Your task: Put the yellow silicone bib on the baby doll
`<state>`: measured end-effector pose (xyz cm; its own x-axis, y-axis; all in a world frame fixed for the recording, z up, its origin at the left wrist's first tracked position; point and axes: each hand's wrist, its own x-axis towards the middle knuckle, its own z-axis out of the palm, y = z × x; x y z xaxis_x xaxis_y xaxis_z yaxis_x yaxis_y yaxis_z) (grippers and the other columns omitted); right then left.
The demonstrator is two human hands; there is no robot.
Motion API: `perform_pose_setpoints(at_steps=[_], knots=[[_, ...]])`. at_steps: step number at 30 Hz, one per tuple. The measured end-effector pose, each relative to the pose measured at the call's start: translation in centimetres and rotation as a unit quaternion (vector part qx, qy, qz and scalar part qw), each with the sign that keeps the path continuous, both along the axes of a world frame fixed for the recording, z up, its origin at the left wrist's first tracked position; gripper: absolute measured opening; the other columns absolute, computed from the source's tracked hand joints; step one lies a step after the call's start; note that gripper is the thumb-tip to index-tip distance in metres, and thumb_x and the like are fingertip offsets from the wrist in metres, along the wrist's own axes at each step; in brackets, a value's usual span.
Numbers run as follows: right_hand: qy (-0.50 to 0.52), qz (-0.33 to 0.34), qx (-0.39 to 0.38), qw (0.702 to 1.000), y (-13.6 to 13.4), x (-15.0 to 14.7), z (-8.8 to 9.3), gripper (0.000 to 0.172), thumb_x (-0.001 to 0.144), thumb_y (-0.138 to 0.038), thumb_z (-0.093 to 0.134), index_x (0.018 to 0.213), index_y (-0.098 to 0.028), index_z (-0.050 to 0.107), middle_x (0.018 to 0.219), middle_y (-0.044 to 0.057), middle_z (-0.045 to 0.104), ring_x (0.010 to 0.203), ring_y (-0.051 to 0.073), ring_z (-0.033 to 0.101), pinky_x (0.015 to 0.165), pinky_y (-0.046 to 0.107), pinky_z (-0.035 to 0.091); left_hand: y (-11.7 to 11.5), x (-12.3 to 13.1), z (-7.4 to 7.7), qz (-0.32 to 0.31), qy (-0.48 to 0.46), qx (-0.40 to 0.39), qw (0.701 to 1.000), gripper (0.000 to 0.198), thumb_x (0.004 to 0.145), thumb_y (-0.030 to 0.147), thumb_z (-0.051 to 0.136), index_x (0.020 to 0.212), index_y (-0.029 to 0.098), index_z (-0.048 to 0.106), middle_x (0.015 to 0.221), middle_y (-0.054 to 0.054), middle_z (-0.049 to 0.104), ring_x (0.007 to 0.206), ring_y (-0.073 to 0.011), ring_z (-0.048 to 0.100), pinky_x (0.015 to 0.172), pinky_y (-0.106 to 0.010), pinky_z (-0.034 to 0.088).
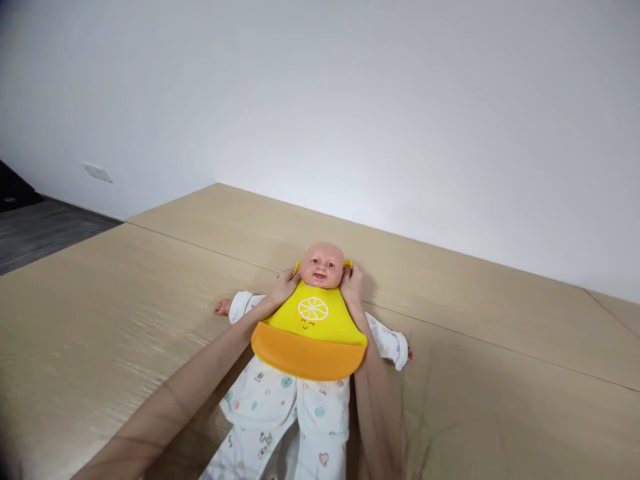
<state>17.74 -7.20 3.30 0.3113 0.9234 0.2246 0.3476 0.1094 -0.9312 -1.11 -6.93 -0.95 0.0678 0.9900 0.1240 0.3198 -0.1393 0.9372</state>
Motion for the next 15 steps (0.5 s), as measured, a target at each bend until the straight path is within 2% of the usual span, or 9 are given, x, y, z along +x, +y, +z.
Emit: perform_pose_setpoints(at_steps=[3, 9, 15], knots=[[-0.042, -0.022, -0.025, 0.999, -0.2, 0.3, -0.6, 0.021, 0.089, -0.013, 0.047, 0.069, -0.014, 0.051, 0.066, 0.001, 0.057, 0.063, 0.011, 0.045, 0.060, 0.024, 0.030, 0.7, -0.1, -0.7, -0.011, 0.009, 0.020, 1.000, 0.034, 0.089, 0.042, 0.045, 0.093, 0.016, 0.066, 0.095, -0.010, 0.074, 0.087, -0.0250, 0.067, 0.082, -0.036, 0.052], [-0.123, -0.062, -0.021, 0.990, -0.2, 0.5, -0.8, 0.019, 0.096, -0.019, 0.045, 0.084, -0.011, 0.058, 0.075, 0.005, 0.063, 0.061, 0.011, 0.045, 0.059, 0.023, 0.024, 1.9, -0.1, -1.5, -0.014, 0.019, 0.016, 1.000, 0.034, 0.090, 0.043, 0.045, 0.090, 0.016, 0.066, 0.090, -0.009, 0.074, 0.084, -0.0251, 0.068, 0.075, -0.035, 0.053], [-0.171, -0.083, -0.019, 0.982, -0.1, 0.6, -1.1, 0.021, 0.099, -0.018, 0.045, 0.094, -0.008, 0.062, 0.082, 0.008, 0.066, 0.065, 0.011, 0.049, 0.061, 0.023, 0.025, 2.3, 0.0, -1.2, -0.028, 0.035, 0.005, 0.999, 0.034, 0.091, 0.040, 0.045, 0.094, 0.016, 0.069, 0.092, -0.010, 0.076, 0.086, -0.0259, 0.069, 0.075, -0.034, 0.054]])
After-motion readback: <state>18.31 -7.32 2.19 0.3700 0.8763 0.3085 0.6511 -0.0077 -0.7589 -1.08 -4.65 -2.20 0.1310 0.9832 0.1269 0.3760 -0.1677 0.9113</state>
